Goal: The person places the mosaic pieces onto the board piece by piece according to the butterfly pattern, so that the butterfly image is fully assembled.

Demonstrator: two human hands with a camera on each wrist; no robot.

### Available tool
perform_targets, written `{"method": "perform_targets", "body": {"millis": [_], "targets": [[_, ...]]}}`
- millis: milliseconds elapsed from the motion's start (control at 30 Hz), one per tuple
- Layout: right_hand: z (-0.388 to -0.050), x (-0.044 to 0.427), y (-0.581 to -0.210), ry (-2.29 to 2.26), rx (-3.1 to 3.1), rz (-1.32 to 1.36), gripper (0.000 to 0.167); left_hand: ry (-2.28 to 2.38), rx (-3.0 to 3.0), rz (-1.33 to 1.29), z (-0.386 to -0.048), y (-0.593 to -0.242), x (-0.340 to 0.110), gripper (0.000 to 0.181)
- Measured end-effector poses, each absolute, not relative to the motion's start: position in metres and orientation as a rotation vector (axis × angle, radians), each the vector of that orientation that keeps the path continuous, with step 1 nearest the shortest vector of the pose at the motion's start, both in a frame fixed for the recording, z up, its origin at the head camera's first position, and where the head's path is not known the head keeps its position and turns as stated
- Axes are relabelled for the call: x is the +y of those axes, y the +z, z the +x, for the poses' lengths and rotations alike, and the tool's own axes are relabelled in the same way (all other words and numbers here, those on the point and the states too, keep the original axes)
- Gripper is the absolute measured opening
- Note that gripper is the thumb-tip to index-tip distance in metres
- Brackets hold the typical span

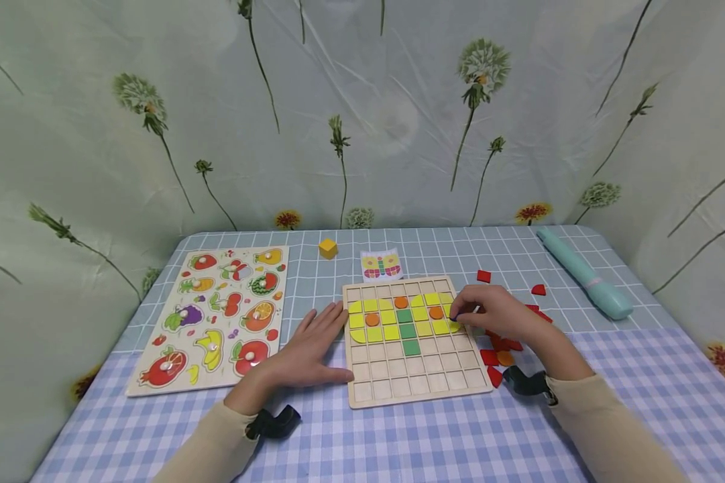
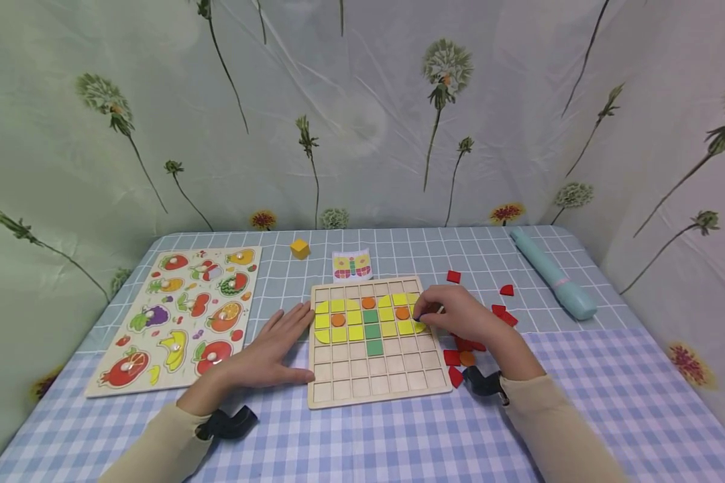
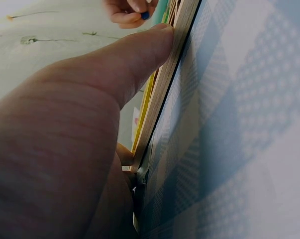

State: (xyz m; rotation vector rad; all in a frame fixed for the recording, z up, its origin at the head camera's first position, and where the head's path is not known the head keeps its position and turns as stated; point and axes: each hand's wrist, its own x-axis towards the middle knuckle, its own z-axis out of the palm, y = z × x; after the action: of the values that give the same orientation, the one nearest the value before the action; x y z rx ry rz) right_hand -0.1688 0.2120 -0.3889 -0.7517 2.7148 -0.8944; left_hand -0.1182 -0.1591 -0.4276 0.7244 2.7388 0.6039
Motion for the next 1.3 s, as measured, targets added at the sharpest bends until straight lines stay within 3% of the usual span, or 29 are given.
{"method": "perform_targets", "body": {"millis": [1300], "targets": [[-0.137,0.151,-0.400,-0.789,2.497,-0.945,0.008,0.586,2.728,0.704,-0.118,-0.426,-0.159,0.112]]}}
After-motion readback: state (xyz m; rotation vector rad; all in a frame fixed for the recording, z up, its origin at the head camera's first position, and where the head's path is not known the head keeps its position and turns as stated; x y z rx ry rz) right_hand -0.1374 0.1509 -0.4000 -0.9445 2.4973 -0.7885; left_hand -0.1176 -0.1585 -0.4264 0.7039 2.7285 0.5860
